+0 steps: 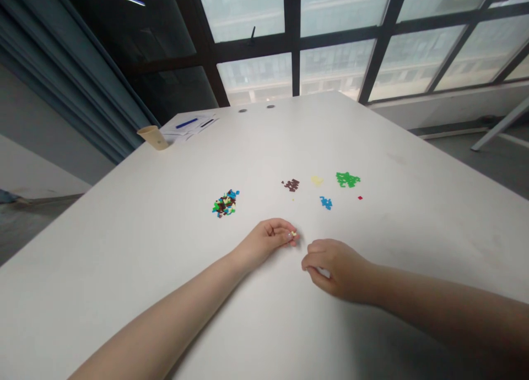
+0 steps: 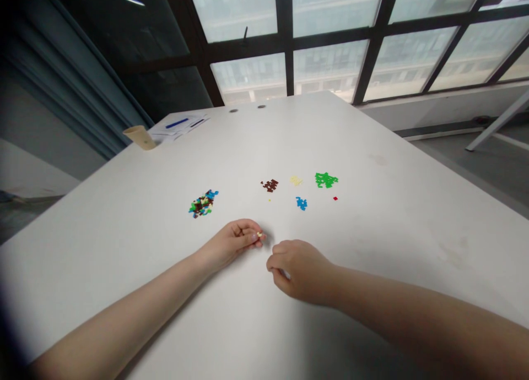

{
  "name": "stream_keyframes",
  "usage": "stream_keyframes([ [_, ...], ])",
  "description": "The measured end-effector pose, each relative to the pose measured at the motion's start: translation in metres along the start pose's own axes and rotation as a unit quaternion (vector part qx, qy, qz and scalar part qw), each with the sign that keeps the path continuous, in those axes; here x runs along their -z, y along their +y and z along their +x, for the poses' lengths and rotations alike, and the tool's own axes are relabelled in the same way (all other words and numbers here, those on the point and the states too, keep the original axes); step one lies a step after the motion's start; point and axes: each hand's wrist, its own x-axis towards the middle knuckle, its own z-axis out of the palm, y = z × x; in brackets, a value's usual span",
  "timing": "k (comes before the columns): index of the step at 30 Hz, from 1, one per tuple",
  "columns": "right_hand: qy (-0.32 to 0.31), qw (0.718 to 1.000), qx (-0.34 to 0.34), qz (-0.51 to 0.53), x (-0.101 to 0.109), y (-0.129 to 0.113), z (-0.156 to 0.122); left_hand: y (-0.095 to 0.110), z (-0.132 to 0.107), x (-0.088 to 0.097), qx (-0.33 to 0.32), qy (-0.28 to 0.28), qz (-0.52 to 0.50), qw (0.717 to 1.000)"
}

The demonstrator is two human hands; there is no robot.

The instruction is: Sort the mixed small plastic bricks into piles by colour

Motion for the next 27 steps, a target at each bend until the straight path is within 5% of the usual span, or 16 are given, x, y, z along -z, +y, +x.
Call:
stream_keyframes([
  [13,0.010,1.000,0.013,0.009,0.0001,0.0001,0.0012,0.0020,0.0008,0.0067,0.018,-0.028,-0.014,0.999],
  [21,0.163,0.983,-0.018,0.082,0.0016,0.0020,0.0003,0.0010,0.0011,0.0074,0.008,-0.046,-0.009,0.999],
  [27,0.205,0.975,-0.036,0.083,0.0055,-0.0004,0.0012,0.0032,-0.0011,0.0060,0.011,-0.063,0.010,0.998],
])
